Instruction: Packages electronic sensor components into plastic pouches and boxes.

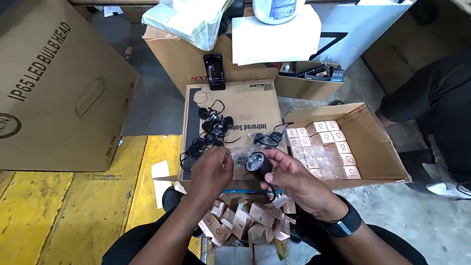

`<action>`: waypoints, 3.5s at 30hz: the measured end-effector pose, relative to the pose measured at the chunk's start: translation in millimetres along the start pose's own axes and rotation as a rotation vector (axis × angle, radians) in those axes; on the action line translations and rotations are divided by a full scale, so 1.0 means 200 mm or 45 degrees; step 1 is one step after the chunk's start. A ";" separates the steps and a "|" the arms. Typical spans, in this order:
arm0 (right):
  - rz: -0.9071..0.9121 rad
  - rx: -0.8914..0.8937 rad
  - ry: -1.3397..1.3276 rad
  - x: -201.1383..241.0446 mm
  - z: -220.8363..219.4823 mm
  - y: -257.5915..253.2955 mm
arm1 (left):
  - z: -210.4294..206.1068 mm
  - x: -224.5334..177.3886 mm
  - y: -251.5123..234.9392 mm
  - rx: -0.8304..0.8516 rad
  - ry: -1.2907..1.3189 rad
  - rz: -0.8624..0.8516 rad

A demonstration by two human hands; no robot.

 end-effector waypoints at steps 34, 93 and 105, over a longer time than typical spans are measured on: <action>0.423 -0.371 0.672 -0.12 -0.04 -0.03 | -0.12 -0.18 0.17 0.024 0.331 -0.292; 0.312 -0.221 1.953 -0.10 -0.03 -0.01 | -0.08 -0.08 0.08 0.026 0.714 0.085; 0.163 -0.109 1.299 -0.12 0.02 -0.05 | -0.15 -0.15 0.13 0.113 0.610 -0.198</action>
Point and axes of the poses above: each hand's wrist, its own y-axis away from the middle knuckle, its own z-axis out of the back of the hand, x = y × z, the point moved 5 cm from there along -y, towards the middle knuckle, and after that the axes turned 3 degrees about -x, right-handed, at the moved point
